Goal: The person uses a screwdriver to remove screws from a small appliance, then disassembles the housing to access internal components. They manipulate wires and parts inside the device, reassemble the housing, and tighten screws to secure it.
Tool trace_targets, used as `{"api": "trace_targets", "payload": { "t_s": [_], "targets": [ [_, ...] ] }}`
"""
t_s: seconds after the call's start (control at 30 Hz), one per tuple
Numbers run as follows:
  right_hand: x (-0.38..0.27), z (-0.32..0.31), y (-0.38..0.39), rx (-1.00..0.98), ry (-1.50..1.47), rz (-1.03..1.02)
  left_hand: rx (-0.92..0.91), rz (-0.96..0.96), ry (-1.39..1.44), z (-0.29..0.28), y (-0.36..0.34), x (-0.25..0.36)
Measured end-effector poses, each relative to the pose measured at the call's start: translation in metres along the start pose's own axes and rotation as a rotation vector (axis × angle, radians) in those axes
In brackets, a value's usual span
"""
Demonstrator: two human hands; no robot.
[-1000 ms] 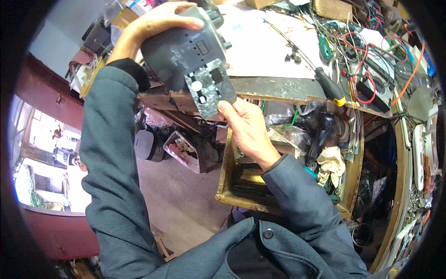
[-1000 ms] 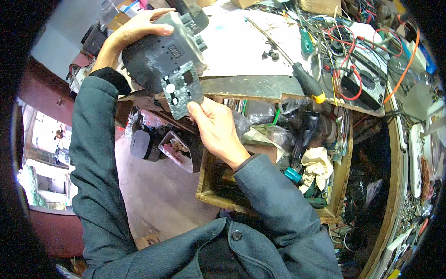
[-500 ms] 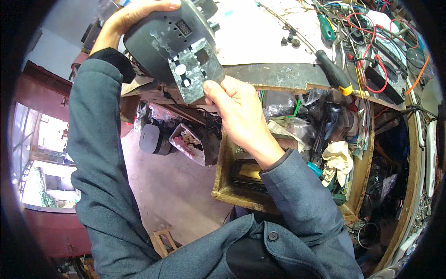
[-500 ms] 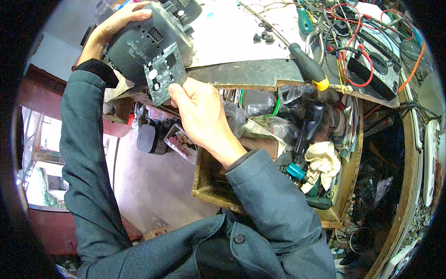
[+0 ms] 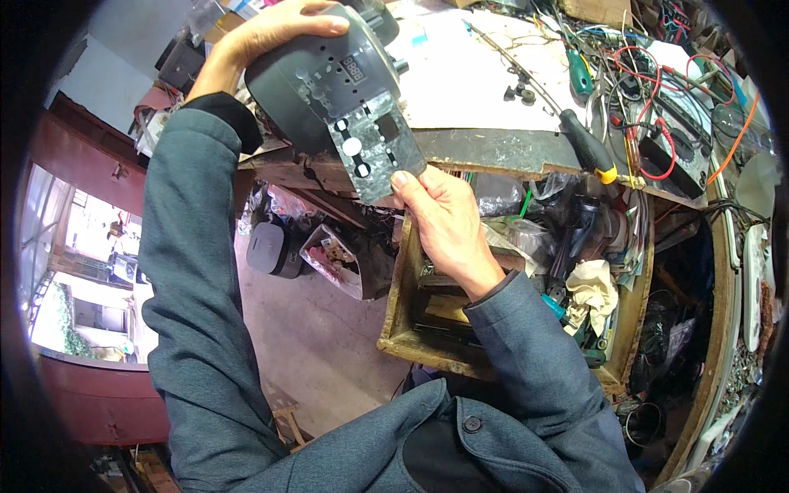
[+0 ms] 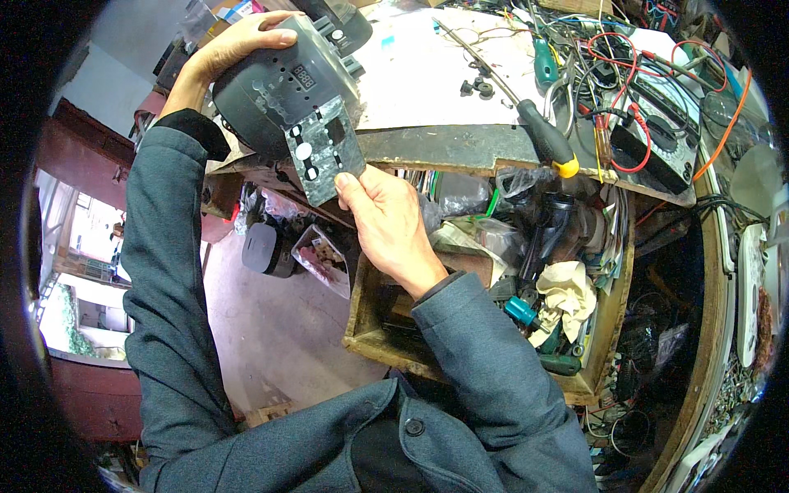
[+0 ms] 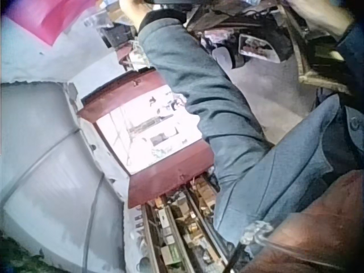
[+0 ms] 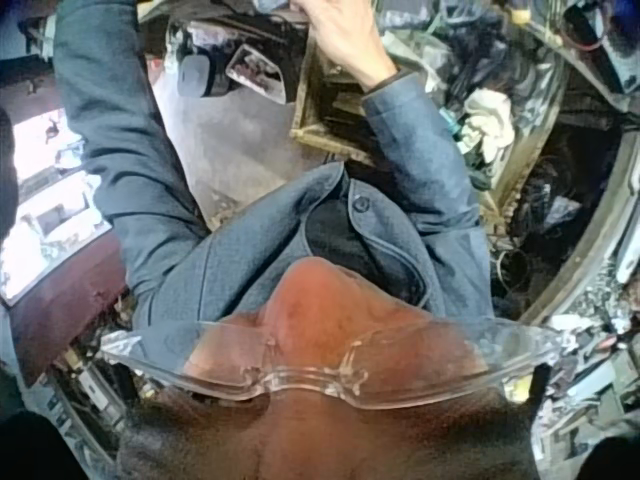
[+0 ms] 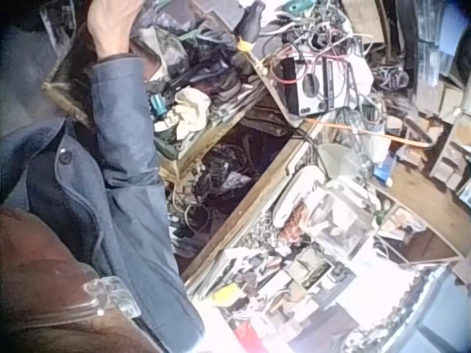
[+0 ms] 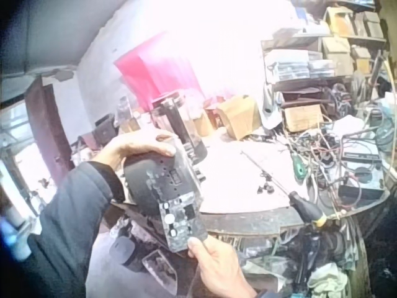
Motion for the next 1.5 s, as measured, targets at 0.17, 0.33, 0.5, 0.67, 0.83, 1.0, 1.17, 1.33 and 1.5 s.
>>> {"api": "trace_targets", "payload": {
  "t_s": [0.17,0.33,0.5,0.67,0.83,1.0,1.17,1.33,1.5],
  "targets": [
    [0.007,0.000,0.002,-0.002,-0.037,0.025,0.003,0.026,-0.067,-0.003,0.003,0.004],
    [0.005,-0.001,0.007,-0.008,-0.056,0.038,-0.003,0.035,-0.094,-0.004,0.003,0.006],
    [0.013,-0.003,0.007,-0.017,-0.111,0.041,0.043,0.027,-0.095,-0.003,0.003,-0.002],
    [0.016,-0.008,0.008,-0.018,-0.074,0.062,-0.019,0.052,-0.022,-0.002,0.000,0.010],
    [0.023,-0.008,0.009,-0.019,-0.105,0.045,-0.011,0.037,-0.037,-0.003,0.003,0.009],
    [0.027,-0.011,0.008,-0.009,-0.109,0.042,0.007,0.014,-0.044,-0.002,0.000,0.005],
    [0.027,-0.012,0.011,-0.020,-0.029,0.039,-0.006,0.019,-0.046,-0.003,0.001,0.003],
    [0.031,-0.015,0.011,-0.023,-0.065,0.013,-0.008,0.012,-0.062,-0.003,0.001,0.010],
    [0.015,-0.007,0.014,-0.044,-0.080,0.006,0.005,-0.006,-0.052,-0.001,0.008,0.010]
  ]
}}
Point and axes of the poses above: each hand's wrist, its own y-axis away from the middle knuckle, its own z-axis out of the palm, x = y × z, the point moved 3 cm from there along -y, towards the middle knuckle, and after that the axes turned 13 degrees about -y, right-handed, at the moved point
